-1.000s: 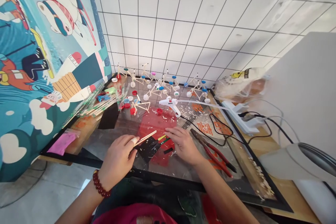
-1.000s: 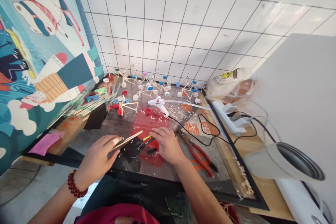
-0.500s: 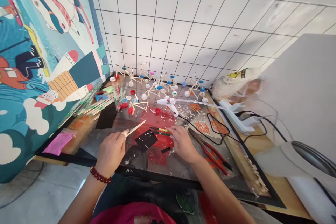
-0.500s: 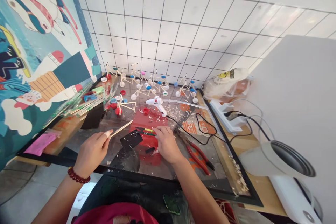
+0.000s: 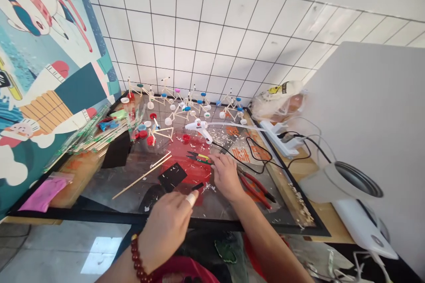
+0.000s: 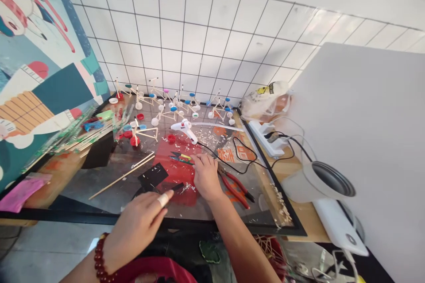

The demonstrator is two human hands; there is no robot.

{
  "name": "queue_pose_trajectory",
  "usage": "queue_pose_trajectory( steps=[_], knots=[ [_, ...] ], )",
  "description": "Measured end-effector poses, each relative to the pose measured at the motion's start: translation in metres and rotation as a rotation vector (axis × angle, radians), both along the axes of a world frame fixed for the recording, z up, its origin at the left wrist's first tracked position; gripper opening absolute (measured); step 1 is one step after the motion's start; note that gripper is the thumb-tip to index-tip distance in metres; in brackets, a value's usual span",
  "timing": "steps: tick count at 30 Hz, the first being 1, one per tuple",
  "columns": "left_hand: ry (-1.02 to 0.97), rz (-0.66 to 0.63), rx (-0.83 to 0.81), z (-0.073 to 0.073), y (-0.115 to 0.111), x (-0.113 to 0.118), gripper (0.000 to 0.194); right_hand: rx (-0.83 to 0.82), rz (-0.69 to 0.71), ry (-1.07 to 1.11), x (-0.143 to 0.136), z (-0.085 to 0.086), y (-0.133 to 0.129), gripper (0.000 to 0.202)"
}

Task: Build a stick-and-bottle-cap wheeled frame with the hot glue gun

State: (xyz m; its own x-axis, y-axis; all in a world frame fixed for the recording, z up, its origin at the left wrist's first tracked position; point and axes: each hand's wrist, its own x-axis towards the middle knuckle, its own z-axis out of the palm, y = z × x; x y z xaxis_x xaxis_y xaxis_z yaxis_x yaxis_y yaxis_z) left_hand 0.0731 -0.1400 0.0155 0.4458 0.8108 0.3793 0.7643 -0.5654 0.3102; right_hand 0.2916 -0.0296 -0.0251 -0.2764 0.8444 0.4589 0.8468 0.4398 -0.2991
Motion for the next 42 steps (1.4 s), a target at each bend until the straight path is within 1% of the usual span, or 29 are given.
queue_pose_trajectory(
  steps=[2,4,6,8,10,12,13,15,16,17,18,20,22,23,25,26,28,30,33,35,36,38,40,42],
  knots=[
    [0.031,-0.102,-0.038,-0.004,-0.006,0.018,0.047,-0.017,-0.037,-0.035,0.001,0.002,0.0,0.039],
    [0.05,-0.167,-0.066,-0.007,-0.01,0.029,0.052,-0.039,-0.06,-0.048,0.001,0.003,-0.001,0.038],
    [0.04,-0.194,-0.074,-0.009,-0.01,0.031,0.057,-0.032,-0.068,-0.014,0.003,0.006,-0.001,0.036],
    [0.011,-0.17,-0.053,-0.009,-0.006,0.024,0.054,-0.015,0.0,0.084,0.007,0.011,-0.004,0.032],
    [-0.008,-0.067,-0.001,-0.007,0.002,0.008,0.046,-0.053,0.177,0.181,0.012,0.016,-0.007,0.029],
    [0.005,0.094,0.07,-0.002,0.013,-0.016,0.042,-0.146,0.364,0.2,0.016,0.021,-0.01,0.025],
    [0.008,0.177,0.089,0.001,0.019,-0.03,0.041,-0.195,0.422,0.185,0.017,0.023,-0.011,0.021],
    [0.02,0.324,0.079,0.007,0.026,-0.057,0.037,-0.273,0.464,0.159,0.018,0.027,-0.013,0.008],
    [0.029,0.387,0.042,0.009,0.027,-0.069,0.036,-0.301,0.468,0.164,0.017,0.027,-0.013,0.007],
    [0.026,0.428,0.0,0.01,0.026,-0.08,0.037,-0.321,0.472,0.171,0.016,0.028,-0.013,0.013],
    [0.019,0.452,-0.055,0.01,0.023,-0.089,0.038,-0.329,0.469,0.175,0.015,0.028,-0.013,0.016],
    [-0.007,0.439,-0.186,0.004,0.014,-0.101,0.04,-0.307,0.417,0.172,0.013,0.026,-0.012,0.016],
    [-0.038,0.394,-0.269,-0.006,0.004,-0.106,0.038,-0.22,0.268,0.214,0.013,0.023,-0.009,0.016],
    [-0.055,0.372,-0.275,-0.011,-0.001,-0.106,0.037,-0.152,0.166,0.265,0.015,0.021,-0.007,0.017],
    [-0.074,0.325,-0.238,-0.019,-0.006,-0.102,0.036,0.0,-0.027,0.379,0.019,0.017,-0.003,0.023],
    [-0.072,0.3,-0.204,-0.022,-0.007,-0.098,0.035,0.071,-0.097,0.42,0.021,0.016,-0.001,0.027],
    [-0.042,0.25,-0.129,-0.023,-0.003,-0.083,0.034,0.171,-0.179,0.45,0.025,0.015,0.002,0.037],
    [0.009,0.205,-0.071,-0.02,0.006,-0.059,0.033,0.236,-0.214,0.445,0.026,0.015,0.002,0.04],
    [0.07,0.132,-0.075,-0.009,0.027,-0.019,0.036,0.287,-0.222,0.421,0.024,0.018,0.001,0.037],
    [0.008,0.049,-0.063,-0.001,0.043,-0.003,0.041,0.298,-0.2,0.401,0.025,0.018,0.001,0.034],
    [-0.048,0.042,-0.046,0.004,0.049,-0.002,0.04,0.3,-0.189,0.391,0.025,0.017,0.001,0.033],
    [-0.159,0.119,0.008,0.009,0.059,-0.013,0.038,0.296,-0.169,0.363,0.027,0.015,0.001,0.03],
    [-0.228,0.235,0.035,0.011,0.064,-0.037,0.036,0.271,-0.131,0.318,0.026,0.012,0.001,0.027],
    [-0.252,0.36,-0.032,0.008,0.064,-0.063,0.034,0.215,-0.058,0.261,0.02,0.013,-0.002,0.025]
  ],
)
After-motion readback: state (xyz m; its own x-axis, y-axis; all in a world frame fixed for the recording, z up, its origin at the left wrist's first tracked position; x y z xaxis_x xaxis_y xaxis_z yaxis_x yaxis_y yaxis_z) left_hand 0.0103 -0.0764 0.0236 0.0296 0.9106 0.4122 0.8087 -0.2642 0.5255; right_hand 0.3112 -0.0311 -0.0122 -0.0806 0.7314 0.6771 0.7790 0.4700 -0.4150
